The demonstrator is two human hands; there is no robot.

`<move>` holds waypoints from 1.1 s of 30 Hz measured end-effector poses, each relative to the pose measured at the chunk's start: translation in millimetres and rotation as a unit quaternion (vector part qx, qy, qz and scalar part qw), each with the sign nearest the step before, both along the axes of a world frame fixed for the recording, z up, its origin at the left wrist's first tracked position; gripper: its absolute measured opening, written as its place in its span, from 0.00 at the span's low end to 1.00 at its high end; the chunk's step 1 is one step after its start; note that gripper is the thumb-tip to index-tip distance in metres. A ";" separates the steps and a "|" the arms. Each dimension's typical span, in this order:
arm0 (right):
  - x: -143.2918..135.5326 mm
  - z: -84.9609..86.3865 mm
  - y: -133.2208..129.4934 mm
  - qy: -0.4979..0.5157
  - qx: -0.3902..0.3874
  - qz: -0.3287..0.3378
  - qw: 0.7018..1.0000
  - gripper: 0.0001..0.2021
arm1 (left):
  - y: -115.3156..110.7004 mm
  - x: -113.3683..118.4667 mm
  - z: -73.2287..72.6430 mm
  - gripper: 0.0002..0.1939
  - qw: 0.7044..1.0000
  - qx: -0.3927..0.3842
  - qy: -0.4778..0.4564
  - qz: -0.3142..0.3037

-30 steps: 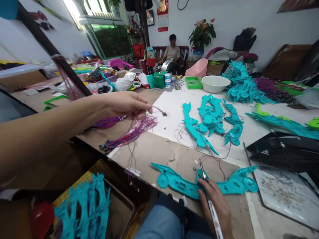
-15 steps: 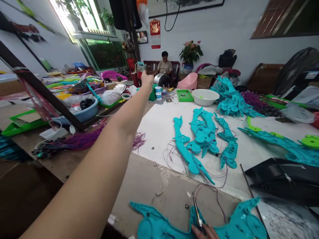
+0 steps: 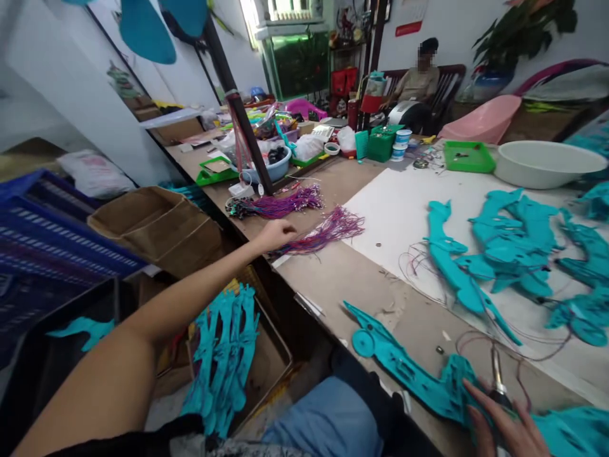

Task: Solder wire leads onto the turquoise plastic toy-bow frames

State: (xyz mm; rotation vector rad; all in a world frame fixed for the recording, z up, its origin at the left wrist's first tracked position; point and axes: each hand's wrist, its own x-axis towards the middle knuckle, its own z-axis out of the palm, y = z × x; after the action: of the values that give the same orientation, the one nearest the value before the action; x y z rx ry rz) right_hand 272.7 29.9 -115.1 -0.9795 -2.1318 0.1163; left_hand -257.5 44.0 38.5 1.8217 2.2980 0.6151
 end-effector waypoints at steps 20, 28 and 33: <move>-59.9 36.3 -8.4 -0.075 0.105 -0.007 0.992 0.16 | 23.9 -15.9 38.8 0.11 0.996 -0.029 -0.067 0.044; -57.8 32.1 -9.1 -0.075 0.096 -0.005 0.993 0.14 | 105.3 28.5 145.2 0.11 0.916 0.140 -0.373 -0.046; -60.8 34.1 -10.6 -0.070 0.087 -0.008 0.994 0.13 | 144.7 65.9 177.3 0.10 0.881 0.199 -0.427 -0.042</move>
State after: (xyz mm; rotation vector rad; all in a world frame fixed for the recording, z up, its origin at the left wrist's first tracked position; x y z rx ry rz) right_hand 211.8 19.3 -81.1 -0.9235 -2.2185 -0.1485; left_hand -191.6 188.7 215.8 1.3234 1.5466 1.5796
